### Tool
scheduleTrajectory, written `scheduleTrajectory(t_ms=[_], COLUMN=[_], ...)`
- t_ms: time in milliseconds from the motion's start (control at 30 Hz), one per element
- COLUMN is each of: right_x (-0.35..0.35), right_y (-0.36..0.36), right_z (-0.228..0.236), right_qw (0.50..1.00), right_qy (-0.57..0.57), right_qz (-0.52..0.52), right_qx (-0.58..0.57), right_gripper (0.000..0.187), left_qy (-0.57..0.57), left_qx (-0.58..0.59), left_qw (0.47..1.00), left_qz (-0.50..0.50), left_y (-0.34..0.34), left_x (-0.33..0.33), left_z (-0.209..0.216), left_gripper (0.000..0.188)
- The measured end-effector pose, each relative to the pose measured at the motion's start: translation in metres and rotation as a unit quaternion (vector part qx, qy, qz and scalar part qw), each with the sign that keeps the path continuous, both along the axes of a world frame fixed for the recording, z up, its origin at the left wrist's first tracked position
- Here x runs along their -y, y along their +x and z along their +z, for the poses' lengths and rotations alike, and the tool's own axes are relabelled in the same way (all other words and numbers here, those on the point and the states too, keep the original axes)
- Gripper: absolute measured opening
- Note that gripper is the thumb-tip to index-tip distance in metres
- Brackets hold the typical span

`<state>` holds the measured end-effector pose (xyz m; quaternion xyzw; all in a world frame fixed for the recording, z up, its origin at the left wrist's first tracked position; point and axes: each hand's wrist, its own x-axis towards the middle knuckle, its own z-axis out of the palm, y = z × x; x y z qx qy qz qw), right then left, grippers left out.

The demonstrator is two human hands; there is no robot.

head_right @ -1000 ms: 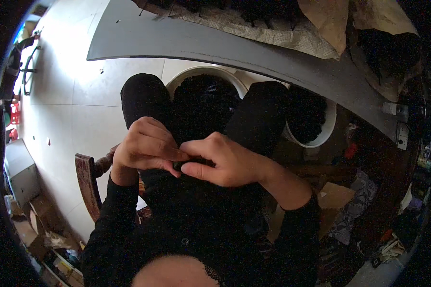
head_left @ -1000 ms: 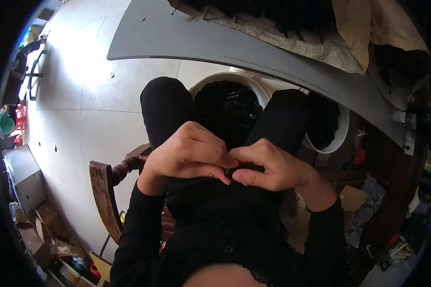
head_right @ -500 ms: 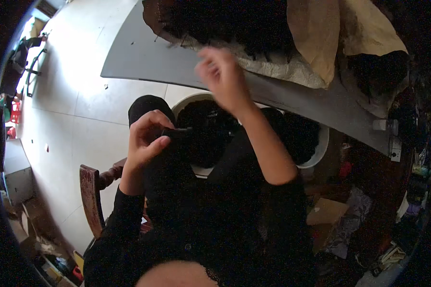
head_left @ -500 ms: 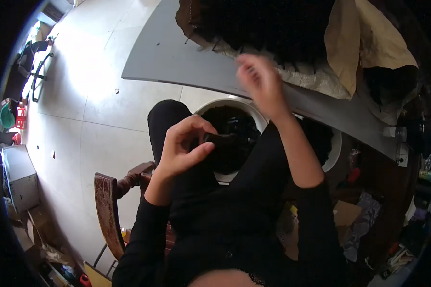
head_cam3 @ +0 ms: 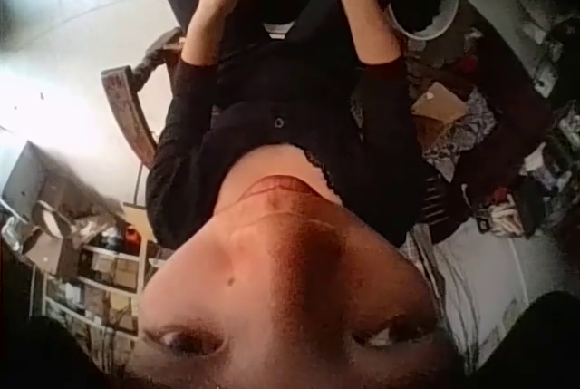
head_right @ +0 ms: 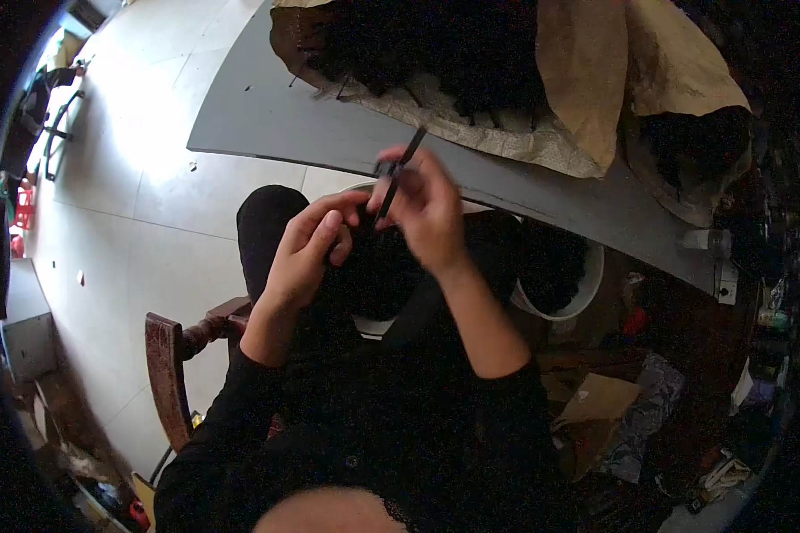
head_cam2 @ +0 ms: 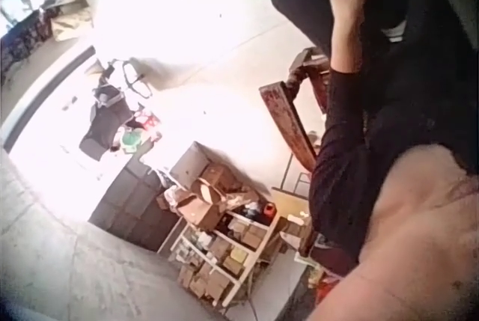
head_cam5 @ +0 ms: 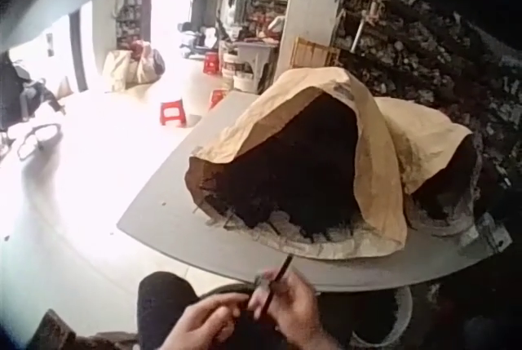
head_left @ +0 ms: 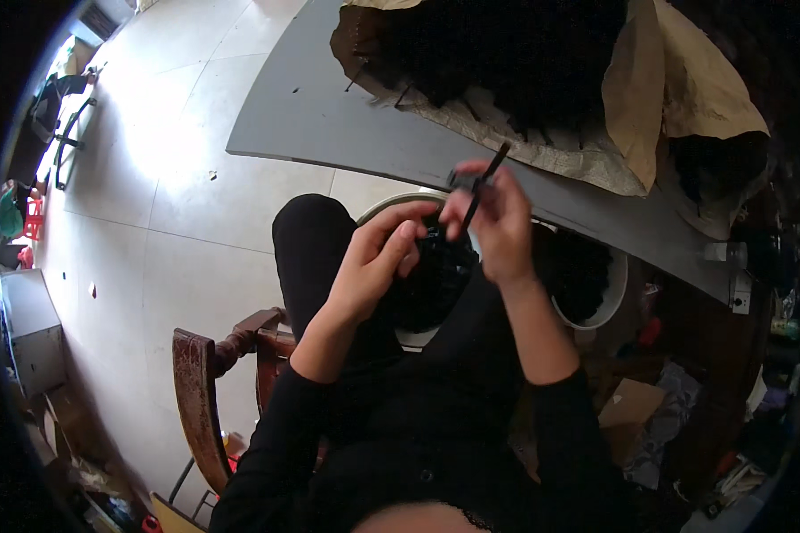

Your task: Inspecting small black plastic parts taken from a bag and placing them into a collection bucket.

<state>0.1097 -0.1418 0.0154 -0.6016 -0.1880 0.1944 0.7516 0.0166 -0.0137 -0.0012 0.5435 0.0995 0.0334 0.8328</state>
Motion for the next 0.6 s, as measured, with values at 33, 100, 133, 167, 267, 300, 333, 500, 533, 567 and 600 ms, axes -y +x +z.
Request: scheduleTrajectory(t_ms=[33,100,133,167,267,300,333,500,533,567,600], right_x=[0.004,0.011,0.014,0.016,0.025,0.027,0.030,0.036,0.035,0.034,0.033], right_y=[-0.013,-0.029,-0.033,-0.035,-0.037,-0.036,-0.035,-0.034,-0.036,-0.037,-0.039], right_z=[-0.005,0.004,0.004,0.008,0.020,0.019,0.018,0.018,0.019,0.020,0.021], right_qw=[0.999,0.998,0.995,0.995,0.955,0.960,0.962,0.947,0.947,0.941,0.929], right_qy=[0.021,0.032,0.069,0.071,0.160,0.171,0.181,0.068,0.070,0.145,0.220], right_qz=[0.032,0.062,0.069,0.070,0.112,0.138,0.163,0.214,0.213,0.228,0.241], right_qx=[0.027,0.007,-0.007,-0.010,-0.224,-0.176,-0.127,-0.230,-0.230,-0.203,-0.174], right_gripper=[0.028,0.028,0.028,0.028,0.039,0.045,0.050,0.058,0.058,0.053,0.048], left_qy=[-0.038,-0.127,-0.128,-0.159,-0.163,-0.031,0.101,0.287,0.289,0.270,0.251], left_qx=[0.021,0.033,0.031,0.065,0.080,0.114,0.146,0.207,0.206,0.213,0.221], left_qw=[0.999,0.990,0.989,0.984,0.983,0.993,0.983,0.935,0.935,0.939,0.942], left_qz=[-0.021,-0.059,-0.061,-0.055,0.008,0.023,0.036,0.012,0.011,0.017,0.023], left_y=[0.003,0.007,0.007,0.005,-0.001,-0.003,-0.004,-0.009,-0.009,-0.010,-0.010], left_x=[0.004,0.006,0.008,0.008,0.008,0.003,0.000,0.000,-0.001,-0.001,-0.002], left_z=[0.002,0.008,0.010,0.010,0.007,0.010,0.014,0.036,0.038,0.037,0.037], left_gripper=[0.023,0.024,0.024,0.022,0.017,0.017,0.016,0.022,0.022,0.022,0.023])
